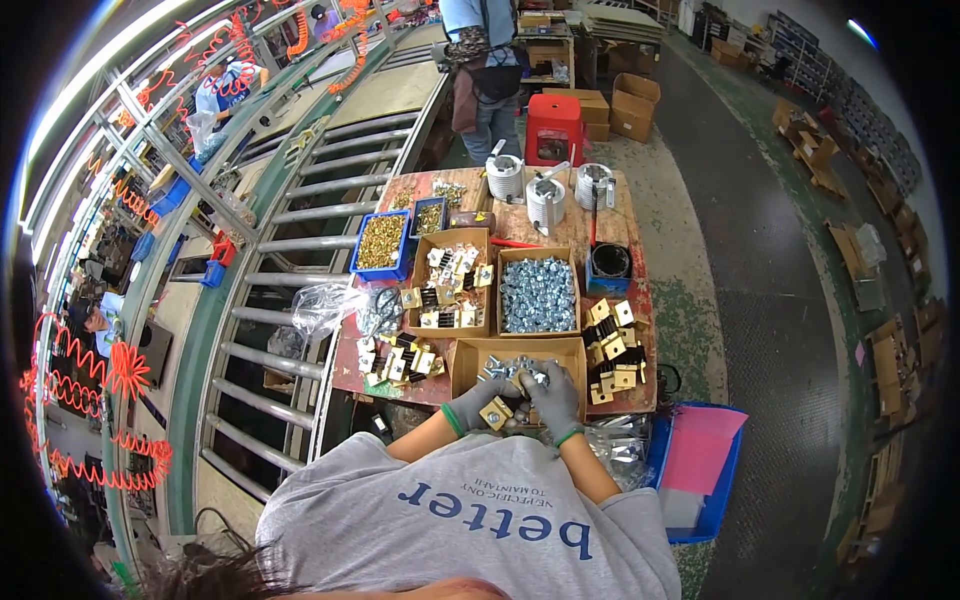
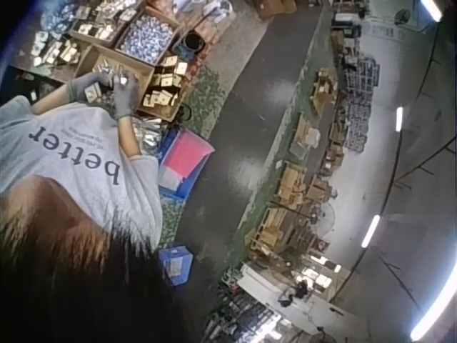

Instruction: Assemble small metal components and fasteners at a workbench.

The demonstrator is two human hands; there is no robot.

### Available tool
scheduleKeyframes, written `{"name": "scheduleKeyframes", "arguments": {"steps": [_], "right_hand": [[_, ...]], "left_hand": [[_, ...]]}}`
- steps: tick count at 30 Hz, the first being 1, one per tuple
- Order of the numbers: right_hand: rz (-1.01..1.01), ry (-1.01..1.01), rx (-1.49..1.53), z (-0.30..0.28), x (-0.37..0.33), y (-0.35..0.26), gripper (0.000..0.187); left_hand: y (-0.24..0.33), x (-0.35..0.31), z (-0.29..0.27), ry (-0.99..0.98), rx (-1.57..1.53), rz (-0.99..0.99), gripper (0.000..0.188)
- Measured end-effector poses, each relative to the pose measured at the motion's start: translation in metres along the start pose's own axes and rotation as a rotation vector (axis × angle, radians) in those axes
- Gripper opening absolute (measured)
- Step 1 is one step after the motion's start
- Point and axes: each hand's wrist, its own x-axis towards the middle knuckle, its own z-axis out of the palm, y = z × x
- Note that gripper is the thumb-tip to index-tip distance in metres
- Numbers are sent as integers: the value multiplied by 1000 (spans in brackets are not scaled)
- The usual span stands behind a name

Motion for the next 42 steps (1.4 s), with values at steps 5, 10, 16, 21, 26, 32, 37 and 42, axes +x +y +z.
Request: {"name": "scheduleKeyframes", "arguments": {"steps": [5,10,16,21,26,32,37,42], "right_hand": [[-93,27,-125,-3,2,-1,38],[-116,125,-124,-5,5,9,32],[-68,123,-139,-4,8,17,25],[78,-120,-32,-19,-4,-32,35],[0,-315,49,4,-12,-34,28],[-530,-180,-17,-10,-16,-54,27],[38,-310,-19,-7,-8,-47,21],[-500,15,-109,-1,-17,-37,32]], "left_hand": [[3,-5,6,38,8,2,25],[3,-3,0,25,-15,14,30],[9,-7,11,86,67,11,24],[11,6,-5,88,762,619,22],[24,9,25,364,120,642,36],[25,3,30,403,276,722,46],[27,13,30,333,219,826,46],[26,12,32,315,266,816,59]]}}
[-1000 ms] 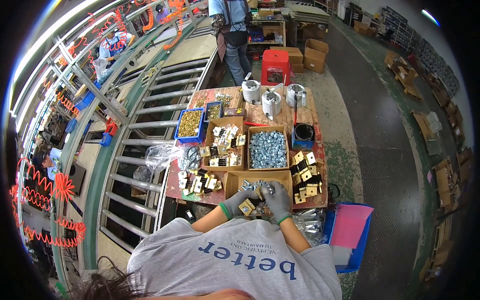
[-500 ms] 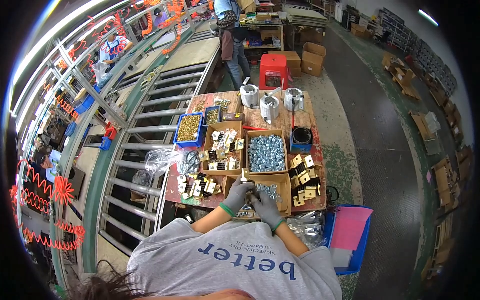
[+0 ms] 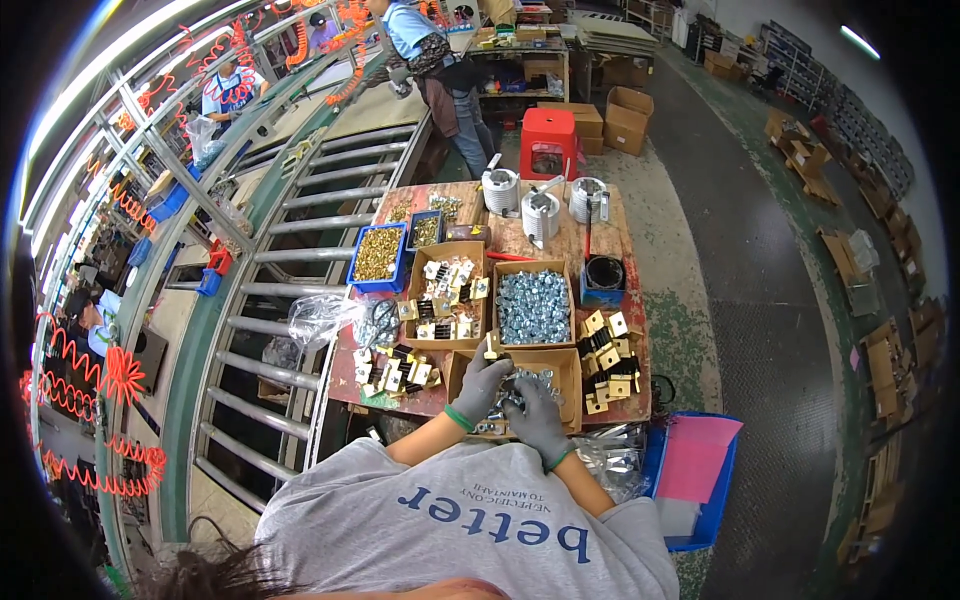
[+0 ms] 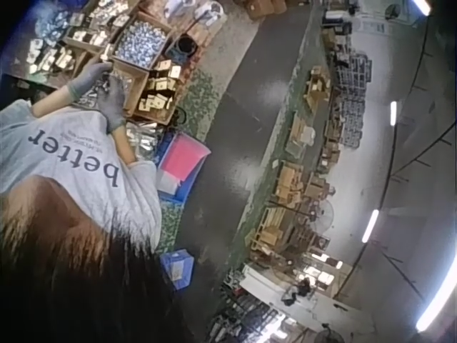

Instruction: Assemble small metal components and fasteners at a workbench.

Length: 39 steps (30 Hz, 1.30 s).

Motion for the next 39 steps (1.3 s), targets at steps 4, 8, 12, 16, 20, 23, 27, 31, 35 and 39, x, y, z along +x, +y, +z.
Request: {"name": "scheduleKeyframes", "arguments": {"steps": [4,8,12,16,20,23,27,31,35,39], "right_hand": [[342,-206,139,-4,5,9,30],[257,-200,54,-2,-2,11,30],[284,-77,247,-10,3,-6,27],[467,-322,109,-3,1,17,26],[198,-197,164,-11,1,2,25],[352,-214,176,-5,0,12,24],[332,-296,231,-8,0,8,27],[135,-156,143,-7,1,9,24],[503,-281,209,-5,2,16,26],[105,-135,152,-6,-1,14,21]], "left_hand": [[-3,-3,4,-10,56,42,59],[5,-11,14,61,70,51,39],[2,-9,7,55,62,-1,38],[-3,-6,10,66,82,56,37],[-9,-4,-2,26,93,40,59],[-6,-6,4,76,96,20,39],[-8,-8,10,90,35,-15,47],[-10,-2,3,19,89,17,55],[-14,-2,8,63,138,25,56],[-9,-4,8,38,61,-36,58]]}}
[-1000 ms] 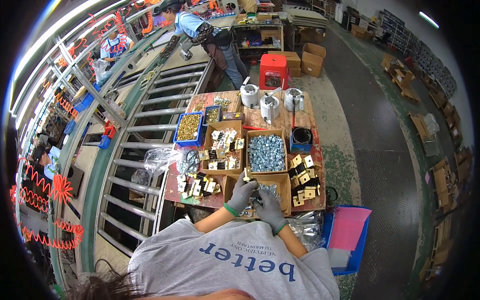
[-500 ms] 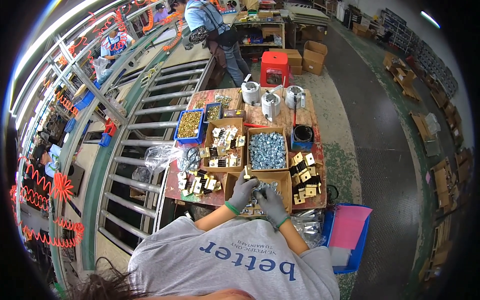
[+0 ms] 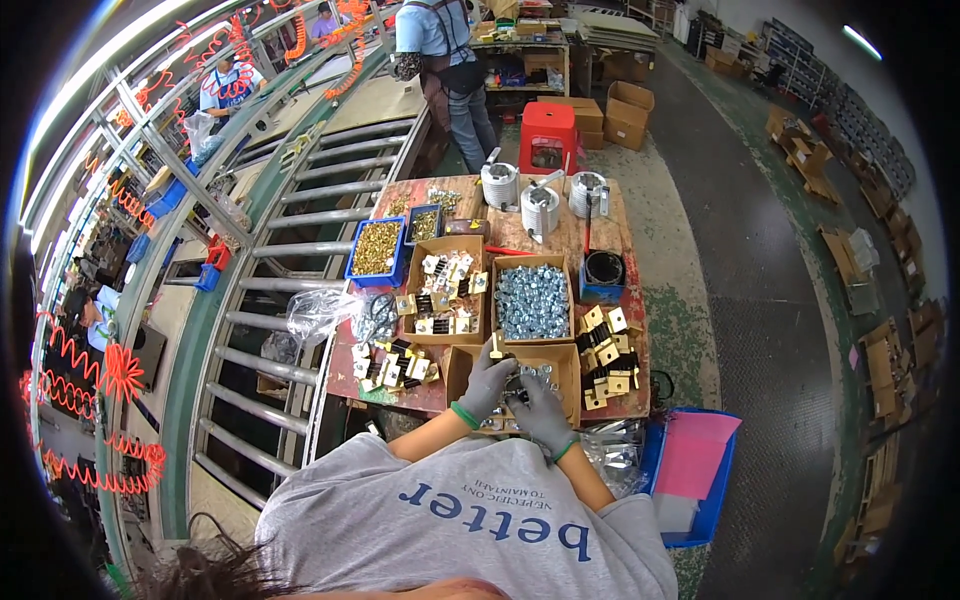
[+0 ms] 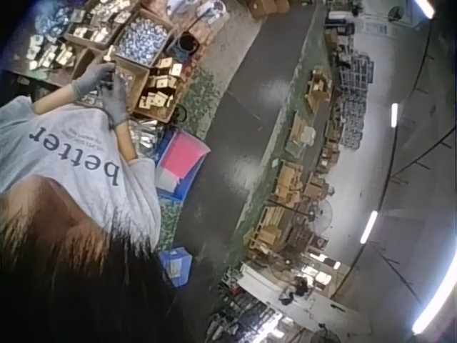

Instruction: Assemble small metal components and fasteners at a workbench.

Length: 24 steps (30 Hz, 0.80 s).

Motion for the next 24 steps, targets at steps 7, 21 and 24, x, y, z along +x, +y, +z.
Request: {"name": "scheduleKeyframes", "arguments": {"steps": [7,21,24], "right_hand": [[516,-180,128,-5,5,-4,26],[8,-22,79,5,-1,12,19],[485,46,181,3,6,4,19]], "left_hand": [[-25,10,-6,42,82,46,54],[-20,17,-4,-4,-50,73,55],[-20,17,-4,6,-39,74,53]]}}
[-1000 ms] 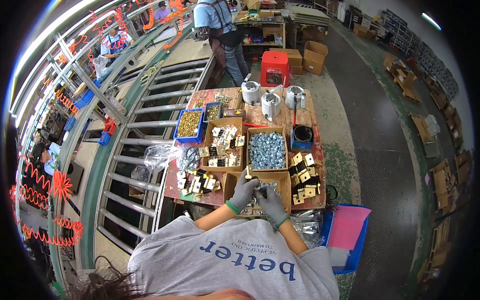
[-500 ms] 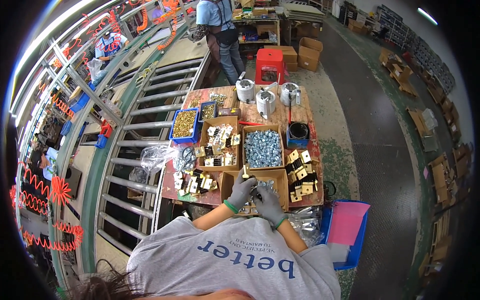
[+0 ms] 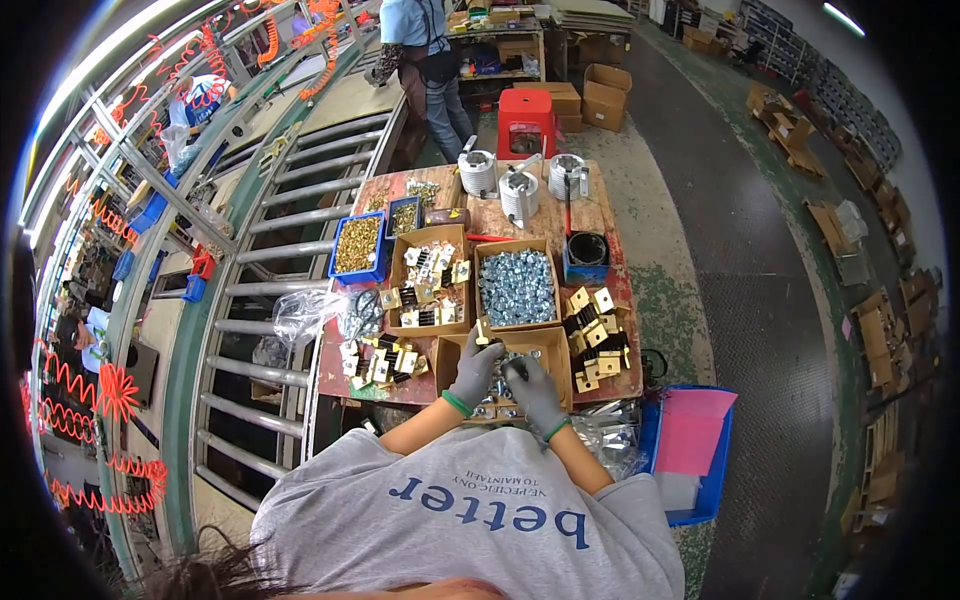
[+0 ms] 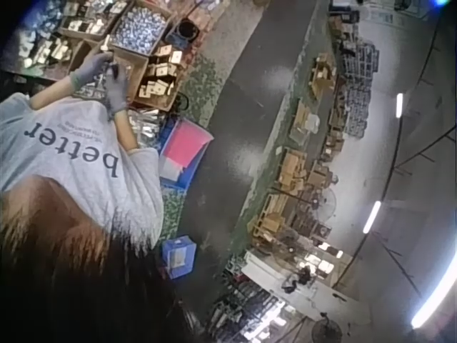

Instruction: Assemble small metal components and fasteners at a workbench.

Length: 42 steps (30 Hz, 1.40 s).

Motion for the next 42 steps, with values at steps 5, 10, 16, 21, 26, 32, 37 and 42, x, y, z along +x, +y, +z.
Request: {"name": "scheduleKeyframes", "arguments": {"steps": [5,10,16,21,26,32,37,42], "right_hand": [[-49,-159,-82,3,5,27,22],[-323,-69,2,4,-2,10,22],[-358,-142,-148,-2,-4,8,18],[-298,-188,-114,-5,-4,14,18],[-98,-99,49,-2,1,-3,25],[-472,-83,-243,0,-1,18,23],[-83,-165,36,1,-1,-8,20],[-84,-102,30,1,2,9,19]], "left_hand": [[2,-6,1,-17,16,12,54],[1,-7,-4,-34,39,-6,56],[1,-6,-3,-45,-72,-47,41],[-13,1,-7,-14,-22,6,45],[-6,-4,-3,-20,-40,-25,48],[-7,-6,-7,16,-81,-82,40],[2,-7,-8,28,48,-58,53],[8,-7,-4,2,12,-63,41]]}}
